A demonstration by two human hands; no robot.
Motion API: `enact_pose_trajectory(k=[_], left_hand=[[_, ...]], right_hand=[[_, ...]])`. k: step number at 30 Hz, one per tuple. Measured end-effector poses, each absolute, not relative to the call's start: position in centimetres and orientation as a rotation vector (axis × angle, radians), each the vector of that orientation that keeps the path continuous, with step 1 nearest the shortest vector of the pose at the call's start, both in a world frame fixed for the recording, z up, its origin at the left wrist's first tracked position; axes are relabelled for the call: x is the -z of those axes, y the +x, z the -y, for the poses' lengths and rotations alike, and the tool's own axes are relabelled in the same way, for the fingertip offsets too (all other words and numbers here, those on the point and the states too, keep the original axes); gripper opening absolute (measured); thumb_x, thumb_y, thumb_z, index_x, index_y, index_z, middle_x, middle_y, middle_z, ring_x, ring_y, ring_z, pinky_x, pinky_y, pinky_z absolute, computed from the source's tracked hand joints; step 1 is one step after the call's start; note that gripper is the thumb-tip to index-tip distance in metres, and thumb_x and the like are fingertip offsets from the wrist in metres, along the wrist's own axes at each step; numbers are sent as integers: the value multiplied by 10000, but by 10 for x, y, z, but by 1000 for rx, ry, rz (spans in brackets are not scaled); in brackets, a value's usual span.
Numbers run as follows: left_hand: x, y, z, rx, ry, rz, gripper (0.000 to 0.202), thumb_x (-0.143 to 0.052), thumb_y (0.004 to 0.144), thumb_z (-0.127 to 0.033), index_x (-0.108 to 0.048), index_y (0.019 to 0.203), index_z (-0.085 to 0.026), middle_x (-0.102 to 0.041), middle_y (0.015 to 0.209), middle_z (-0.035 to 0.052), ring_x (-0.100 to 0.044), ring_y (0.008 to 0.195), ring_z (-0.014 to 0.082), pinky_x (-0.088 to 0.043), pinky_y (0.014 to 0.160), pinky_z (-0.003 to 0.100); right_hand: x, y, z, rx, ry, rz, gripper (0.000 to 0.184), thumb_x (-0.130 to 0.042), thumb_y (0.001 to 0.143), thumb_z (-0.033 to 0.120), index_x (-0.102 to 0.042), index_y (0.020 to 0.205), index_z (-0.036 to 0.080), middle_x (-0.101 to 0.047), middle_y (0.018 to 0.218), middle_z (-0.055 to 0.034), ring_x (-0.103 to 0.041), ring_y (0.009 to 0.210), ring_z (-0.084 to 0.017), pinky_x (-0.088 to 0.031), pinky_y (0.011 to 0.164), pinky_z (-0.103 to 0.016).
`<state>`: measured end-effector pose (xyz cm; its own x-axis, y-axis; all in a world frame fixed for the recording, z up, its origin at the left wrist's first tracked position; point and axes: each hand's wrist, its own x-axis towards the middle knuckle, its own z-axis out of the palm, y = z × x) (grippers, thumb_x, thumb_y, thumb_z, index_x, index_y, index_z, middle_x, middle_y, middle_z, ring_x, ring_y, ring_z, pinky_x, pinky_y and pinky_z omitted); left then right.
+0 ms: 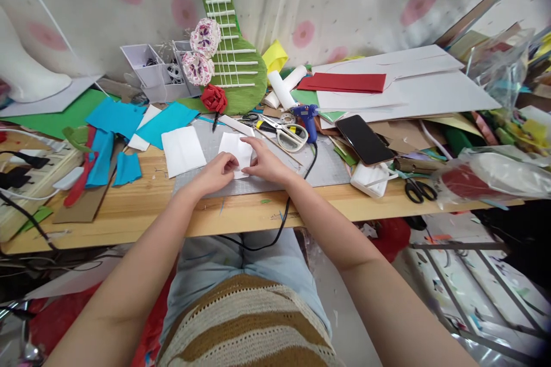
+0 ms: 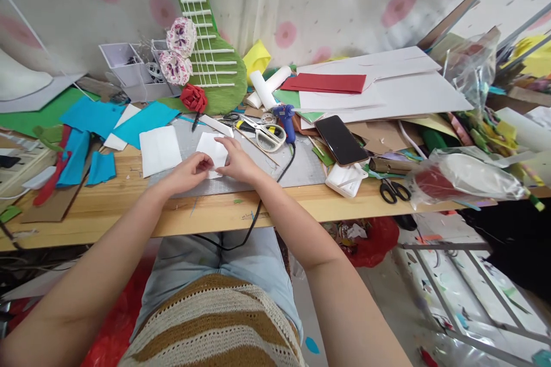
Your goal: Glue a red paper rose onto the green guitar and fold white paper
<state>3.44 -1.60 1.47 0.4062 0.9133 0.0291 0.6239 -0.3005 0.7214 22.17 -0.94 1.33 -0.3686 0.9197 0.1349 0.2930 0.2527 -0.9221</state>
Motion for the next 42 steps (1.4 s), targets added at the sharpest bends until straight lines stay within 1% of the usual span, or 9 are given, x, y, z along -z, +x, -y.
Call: enact_pose_trajectory(k=[5,10,13,18,24,30,32,37,42], left_hand=[[-15,32,17,-631,2027,-1220,207,-530,642,-216,-524,849,-201,-552,924,37,-560,883,187,-470,847,361],[-16,33,19,-682,2023,-1158,256,-626,660,-358,-530,833,-196,-560,895,35,-556,845,182,-475,810,350],[-14,33,17,-694,1994,-1166,288,-652,656,-398,-536,816,-189,-566,891,37,-560,829,176,-475,800,344],[-10,31,15,-689,2013,-1160,253,-621,703,-394,-562,834,-186,-560,881,32,-550,830,167,-463,794,322],[-10,31,14,-676,2073,-1135,181,-582,737,-363,-565,769,-185,-549,873,34,-546,812,159,-456,764,297],[-11,31,13,-667,2076,-1151,173,-562,736,-354,-563,711,-183,-559,859,40,-557,810,169,-467,760,317],[-10,31,12,-674,2063,-1170,156,-564,725,-339,-563,703,-184,-566,853,37,-560,807,168,-468,765,319],[-7,31,9,-728,1949,-1211,151,-575,687,-331,-564,692,-181,-587,836,33,-557,752,154,-461,735,309],[-6,30,9,-836,1711,-1296,191,-596,643,-355,-550,697,-178,-572,692,-10,-516,635,125,-425,644,274]], right_hand=[[-11,220,6,-1332,-1136,1773,776,-675,652,107,-375,1354,239,-387,1371,-128,-539,555,-35,-495,504,-234],[-7,217,3,-1311,-1160,1729,704,-691,654,137,-422,1300,223,-432,1346,-121,-499,499,-4,-446,452,-201],[-5,217,2,-1289,-1151,1728,661,-700,649,157,-452,1256,238,-459,1328,-99,-485,498,4,-435,444,-187],[-4,216,2,-1286,-1202,1727,643,-696,662,158,-453,1255,203,-578,1105,-62,-495,486,-22,-437,458,-206],[-8,215,4,-1296,-1231,1731,613,-699,674,165,-444,1231,183,-608,892,-1,-500,466,-27,-427,445,-186],[-15,218,6,-1332,-1217,1743,656,-704,677,162,-412,1263,196,-576,1118,-70,-524,502,-29,-453,456,-193],[-17,220,8,-1354,-1194,1741,684,-713,663,154,-401,1270,198,-580,1104,-67,-527,514,-31,-457,461,-189],[-19,224,10,-1432,-1187,1752,767,-698,650,117,-338,1326,163,-617,924,-32,-524,514,-37,-439,468,-170],[-18,224,9,-1408,-1183,1788,808,-687,634,104,-326,1356,128,-580,1081,-106,-537,537,-36,-422,452,-175]])
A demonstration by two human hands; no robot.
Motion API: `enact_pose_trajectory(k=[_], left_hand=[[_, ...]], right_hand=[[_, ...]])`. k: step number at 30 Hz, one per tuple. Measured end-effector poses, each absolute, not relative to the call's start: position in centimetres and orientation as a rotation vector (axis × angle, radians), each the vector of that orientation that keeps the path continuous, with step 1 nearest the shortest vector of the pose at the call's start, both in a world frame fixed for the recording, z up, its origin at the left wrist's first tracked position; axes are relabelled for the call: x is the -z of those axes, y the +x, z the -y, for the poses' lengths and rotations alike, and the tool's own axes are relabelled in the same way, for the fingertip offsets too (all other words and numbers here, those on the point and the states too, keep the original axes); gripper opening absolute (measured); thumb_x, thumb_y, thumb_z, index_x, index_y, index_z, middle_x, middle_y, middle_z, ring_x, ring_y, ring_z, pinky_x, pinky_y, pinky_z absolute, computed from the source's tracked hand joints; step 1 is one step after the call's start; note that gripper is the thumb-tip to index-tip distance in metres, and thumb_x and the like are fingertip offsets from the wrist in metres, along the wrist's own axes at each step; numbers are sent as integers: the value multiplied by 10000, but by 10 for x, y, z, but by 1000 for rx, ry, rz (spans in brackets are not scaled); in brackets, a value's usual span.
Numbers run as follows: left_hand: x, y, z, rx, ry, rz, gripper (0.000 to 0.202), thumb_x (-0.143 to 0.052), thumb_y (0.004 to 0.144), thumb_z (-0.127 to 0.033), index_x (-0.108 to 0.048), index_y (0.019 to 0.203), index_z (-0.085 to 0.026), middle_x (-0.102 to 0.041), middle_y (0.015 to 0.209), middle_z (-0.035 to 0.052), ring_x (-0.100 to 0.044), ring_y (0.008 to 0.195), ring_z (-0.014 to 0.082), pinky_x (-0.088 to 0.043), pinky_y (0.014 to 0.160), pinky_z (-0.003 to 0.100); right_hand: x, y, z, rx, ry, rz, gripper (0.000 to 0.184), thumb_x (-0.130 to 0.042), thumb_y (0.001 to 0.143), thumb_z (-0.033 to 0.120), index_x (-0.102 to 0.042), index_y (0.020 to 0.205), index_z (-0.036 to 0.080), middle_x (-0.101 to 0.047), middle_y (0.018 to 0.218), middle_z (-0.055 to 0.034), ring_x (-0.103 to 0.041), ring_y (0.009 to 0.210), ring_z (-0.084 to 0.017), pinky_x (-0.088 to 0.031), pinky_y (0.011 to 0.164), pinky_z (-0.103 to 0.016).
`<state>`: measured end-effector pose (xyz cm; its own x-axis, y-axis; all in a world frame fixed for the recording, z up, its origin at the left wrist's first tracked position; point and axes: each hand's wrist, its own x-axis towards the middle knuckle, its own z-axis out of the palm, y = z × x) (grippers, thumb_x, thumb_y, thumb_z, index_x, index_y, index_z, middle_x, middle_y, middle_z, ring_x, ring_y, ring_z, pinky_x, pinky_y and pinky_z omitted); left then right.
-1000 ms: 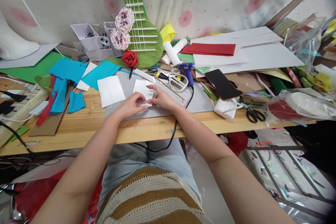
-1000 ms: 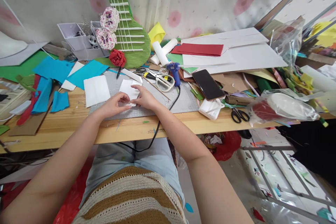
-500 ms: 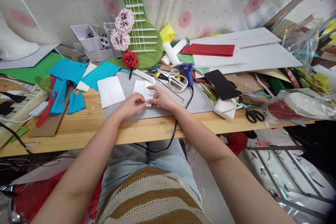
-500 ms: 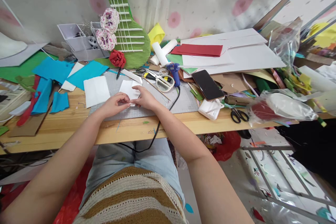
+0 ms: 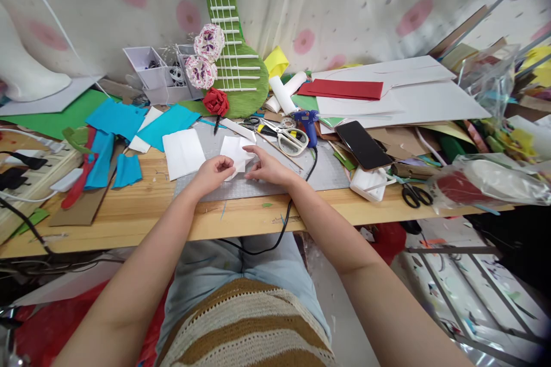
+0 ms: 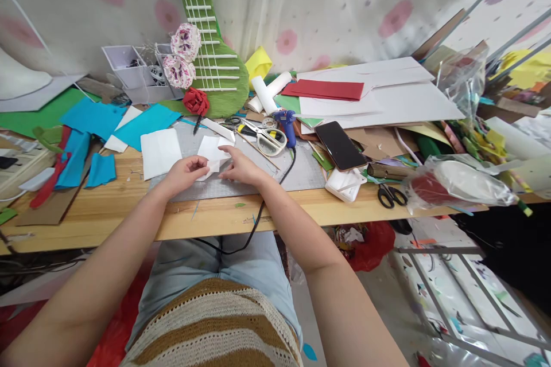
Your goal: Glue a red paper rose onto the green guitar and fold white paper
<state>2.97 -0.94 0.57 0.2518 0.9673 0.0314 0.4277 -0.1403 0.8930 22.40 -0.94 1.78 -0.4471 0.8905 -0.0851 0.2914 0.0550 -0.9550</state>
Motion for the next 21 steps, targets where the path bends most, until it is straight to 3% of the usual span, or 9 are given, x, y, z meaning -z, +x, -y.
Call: enact_pose_trajectory(k=[7,12,16,18,21], left_hand=[[-7,30,12,-870,1725,-1269,211,-625,611,-376,-558,625,-177,-636,807,34,-570,754,157,-446,741,298],[-10,30,13,-852,1749,-1259,222,-625,601,-388,-563,601,-175,-630,827,45,-571,774,165,-439,769,310],[-11,30,12,-858,1635,-1270,255,-639,578,-409,-566,643,-173,-612,749,16,-538,678,135,-425,695,289],[-12,31,12,-861,1574,-1285,273,-651,565,-410,-572,671,-171,-588,688,-5,-510,623,119,-414,656,278],[-14,31,12,-875,1526,-1310,284,-672,546,-403,-576,676,-169,-580,663,-15,-501,609,115,-415,639,270]], right_hand=[[-16,220,11,-1367,-1133,1739,718,-702,672,219,-355,1301,211,-317,1441,-156,-596,626,-47,-465,456,-186],[-11,214,9,-1358,-1155,1674,680,-658,669,122,-369,1275,228,-320,1451,-143,-573,559,-14,-457,464,-180],[-11,215,10,-1389,-1125,1683,716,-655,659,118,-354,1297,238,-299,1461,-149,-568,557,-13,-466,477,-189],[-13,216,11,-1407,-1123,1698,738,-658,656,116,-341,1312,229,-337,1435,-155,-565,549,-18,-463,473,-191],[-17,218,13,-1457,-1128,1734,797,-661,661,105,-287,1360,190,-572,1178,-118,-550,522,-35,-454,478,-187]])
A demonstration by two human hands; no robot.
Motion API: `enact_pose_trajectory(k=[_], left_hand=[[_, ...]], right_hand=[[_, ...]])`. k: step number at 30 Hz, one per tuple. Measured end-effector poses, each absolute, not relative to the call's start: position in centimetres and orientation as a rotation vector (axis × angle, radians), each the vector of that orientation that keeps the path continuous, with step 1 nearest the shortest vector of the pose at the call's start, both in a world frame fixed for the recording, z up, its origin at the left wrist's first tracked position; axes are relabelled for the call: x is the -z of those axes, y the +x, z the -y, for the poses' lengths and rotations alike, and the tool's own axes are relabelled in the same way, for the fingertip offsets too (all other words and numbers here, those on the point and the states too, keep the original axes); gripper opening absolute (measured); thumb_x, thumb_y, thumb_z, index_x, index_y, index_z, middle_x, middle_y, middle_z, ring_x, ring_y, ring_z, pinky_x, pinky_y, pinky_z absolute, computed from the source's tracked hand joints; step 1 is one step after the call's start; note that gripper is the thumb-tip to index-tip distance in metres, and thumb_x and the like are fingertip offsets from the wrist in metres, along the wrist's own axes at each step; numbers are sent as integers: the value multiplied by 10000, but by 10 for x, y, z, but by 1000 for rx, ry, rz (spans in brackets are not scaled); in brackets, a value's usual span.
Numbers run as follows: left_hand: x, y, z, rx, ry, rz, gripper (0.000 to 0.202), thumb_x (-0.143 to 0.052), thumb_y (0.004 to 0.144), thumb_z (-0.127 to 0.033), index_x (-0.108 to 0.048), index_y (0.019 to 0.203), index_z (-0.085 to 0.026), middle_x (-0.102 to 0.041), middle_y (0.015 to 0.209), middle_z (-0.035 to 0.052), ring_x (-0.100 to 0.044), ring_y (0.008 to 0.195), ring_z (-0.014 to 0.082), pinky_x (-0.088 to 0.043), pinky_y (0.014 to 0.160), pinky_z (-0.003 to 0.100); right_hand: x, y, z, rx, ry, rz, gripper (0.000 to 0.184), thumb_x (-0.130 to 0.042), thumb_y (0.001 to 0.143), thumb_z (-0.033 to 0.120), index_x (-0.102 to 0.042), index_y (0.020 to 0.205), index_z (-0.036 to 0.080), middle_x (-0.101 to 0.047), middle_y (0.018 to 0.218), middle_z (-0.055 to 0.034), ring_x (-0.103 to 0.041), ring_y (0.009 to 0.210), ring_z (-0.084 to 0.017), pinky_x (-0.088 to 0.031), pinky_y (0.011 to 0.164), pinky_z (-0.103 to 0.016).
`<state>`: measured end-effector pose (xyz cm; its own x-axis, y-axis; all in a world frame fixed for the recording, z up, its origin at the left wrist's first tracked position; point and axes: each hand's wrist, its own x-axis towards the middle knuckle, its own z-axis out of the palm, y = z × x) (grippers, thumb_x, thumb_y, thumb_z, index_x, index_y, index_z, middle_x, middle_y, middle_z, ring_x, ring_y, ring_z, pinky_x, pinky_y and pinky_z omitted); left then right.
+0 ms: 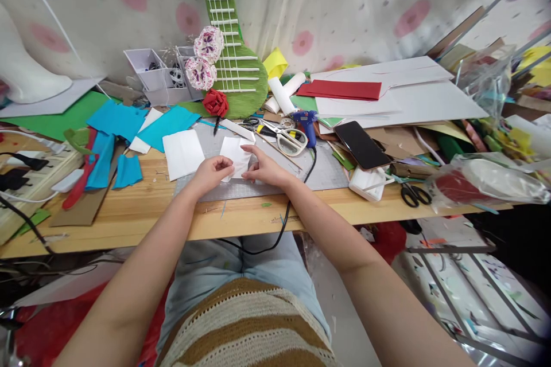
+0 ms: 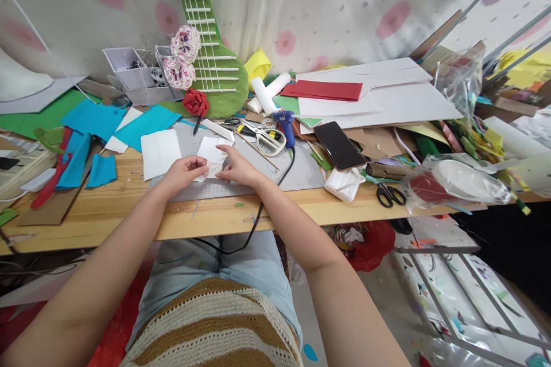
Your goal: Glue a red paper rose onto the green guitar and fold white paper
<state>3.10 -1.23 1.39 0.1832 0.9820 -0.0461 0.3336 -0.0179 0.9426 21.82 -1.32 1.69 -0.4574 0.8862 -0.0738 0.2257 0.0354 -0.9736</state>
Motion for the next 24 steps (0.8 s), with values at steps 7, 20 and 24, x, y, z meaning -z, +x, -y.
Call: enact_pose_trajectory(k=[7,20,24], left_hand=[[-20,32,15,-867,1487,-1321,327,-692,530,-439,-594,686,-169,-596,680,-5,-494,621,118,-411,637,265],[-18,29,14,-895,1496,-1274,409,-708,561,-547,-589,668,-170,-629,689,14,-564,660,141,-462,696,294],[-19,31,16,-933,1470,-1221,480,-640,622,-628,-617,728,-161,-655,717,42,-615,718,170,-493,774,335]], right_hand=[[-20,222,15,-1447,-1130,1775,846,-649,663,94,-245,1403,169,-600,936,-39,-547,532,-47,-425,470,-170],[-25,228,16,-1447,-1103,1785,807,-630,681,129,-260,1394,207,-640,951,-32,-552,528,-54,-474,496,-188],[-27,230,13,-1379,-1107,1746,581,-605,734,187,-403,1278,211,-498,1313,-118,-583,555,-46,-435,433,-188]])
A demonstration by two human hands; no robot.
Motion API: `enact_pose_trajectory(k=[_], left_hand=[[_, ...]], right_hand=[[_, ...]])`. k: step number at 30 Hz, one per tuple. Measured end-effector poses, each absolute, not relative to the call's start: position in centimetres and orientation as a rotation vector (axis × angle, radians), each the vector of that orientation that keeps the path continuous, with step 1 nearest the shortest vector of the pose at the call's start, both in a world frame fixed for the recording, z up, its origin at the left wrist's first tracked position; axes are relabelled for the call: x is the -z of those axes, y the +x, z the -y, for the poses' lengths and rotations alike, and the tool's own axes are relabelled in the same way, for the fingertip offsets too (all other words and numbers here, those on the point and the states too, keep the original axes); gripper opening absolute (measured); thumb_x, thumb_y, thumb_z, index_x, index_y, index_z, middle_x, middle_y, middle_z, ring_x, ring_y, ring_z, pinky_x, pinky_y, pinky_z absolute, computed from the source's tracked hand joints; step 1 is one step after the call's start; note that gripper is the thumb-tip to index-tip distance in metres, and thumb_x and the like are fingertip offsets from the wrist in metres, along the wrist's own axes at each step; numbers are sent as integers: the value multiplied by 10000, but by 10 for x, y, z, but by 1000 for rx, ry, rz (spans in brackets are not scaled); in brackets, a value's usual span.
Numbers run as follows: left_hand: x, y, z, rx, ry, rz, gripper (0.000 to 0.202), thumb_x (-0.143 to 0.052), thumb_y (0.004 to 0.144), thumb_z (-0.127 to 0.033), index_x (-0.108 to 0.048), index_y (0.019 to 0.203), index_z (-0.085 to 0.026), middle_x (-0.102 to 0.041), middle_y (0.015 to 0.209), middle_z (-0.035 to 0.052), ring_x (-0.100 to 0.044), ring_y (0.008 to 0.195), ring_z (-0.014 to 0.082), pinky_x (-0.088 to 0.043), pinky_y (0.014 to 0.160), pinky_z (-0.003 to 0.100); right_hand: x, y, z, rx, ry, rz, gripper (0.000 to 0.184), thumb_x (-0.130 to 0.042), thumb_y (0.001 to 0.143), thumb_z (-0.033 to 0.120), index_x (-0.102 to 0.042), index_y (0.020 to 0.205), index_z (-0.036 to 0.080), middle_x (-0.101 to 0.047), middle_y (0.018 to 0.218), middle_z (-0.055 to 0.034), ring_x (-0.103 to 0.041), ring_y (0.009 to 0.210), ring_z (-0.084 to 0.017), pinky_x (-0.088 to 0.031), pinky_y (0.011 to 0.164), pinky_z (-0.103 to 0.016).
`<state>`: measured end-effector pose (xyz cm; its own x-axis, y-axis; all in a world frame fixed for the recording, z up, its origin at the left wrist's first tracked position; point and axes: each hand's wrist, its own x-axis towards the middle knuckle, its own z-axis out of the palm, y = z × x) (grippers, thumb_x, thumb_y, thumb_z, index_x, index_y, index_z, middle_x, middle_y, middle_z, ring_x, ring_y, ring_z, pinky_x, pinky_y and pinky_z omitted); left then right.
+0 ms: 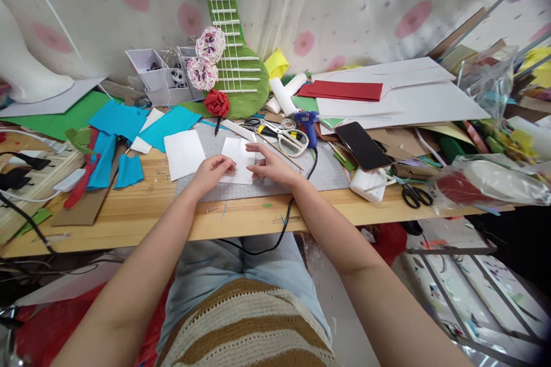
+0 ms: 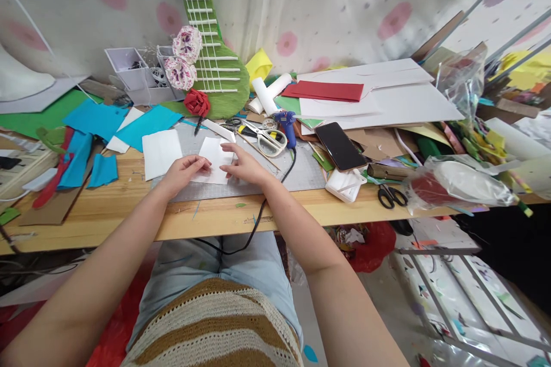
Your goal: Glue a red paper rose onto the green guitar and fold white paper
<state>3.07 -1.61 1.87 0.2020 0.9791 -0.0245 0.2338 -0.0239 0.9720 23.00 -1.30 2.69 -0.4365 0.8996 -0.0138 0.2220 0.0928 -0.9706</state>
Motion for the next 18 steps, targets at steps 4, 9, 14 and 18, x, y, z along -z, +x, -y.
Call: enact_pose_trajectory(k=[4,9,14,18], left_hand=[[-16,32,17,-1116,1424,-1211,410,-621,667,-558,-587,772,-164,-645,777,38,-615,749,159,-499,791,331],[-11,28,2,-1197,1474,-1478,232,-603,685,-338,-567,846,-174,-632,938,59,-599,876,168,-481,825,321],[-26,34,-31,-874,1488,-1819,513,-727,544,-249,-495,997,-175,-592,1099,130,-601,972,249,-467,805,362],[-41,49,-52,-585,1568,-1924,693,-796,412,-192,-465,1021,-181,-631,986,135,-625,916,321,-461,762,403]], right_hand=[[-27,232,10,-1357,-1141,1766,256,-557,783,207,-563,1034,156,-607,1162,-84,-574,530,-45,-394,418,-181],[-21,231,6,-1229,-1234,1832,112,-541,790,182,-621,863,157,-674,864,-14,-503,458,-32,-431,486,-198],[-15,229,2,-1134,-1387,1760,107,-544,785,185,-624,855,169,-668,789,-7,-517,470,-58,-432,502,-216],[-15,231,2,-1111,-1401,1721,117,-550,779,207,-622,866,177,-662,778,-5,-524,495,-70,-438,506,-223]])
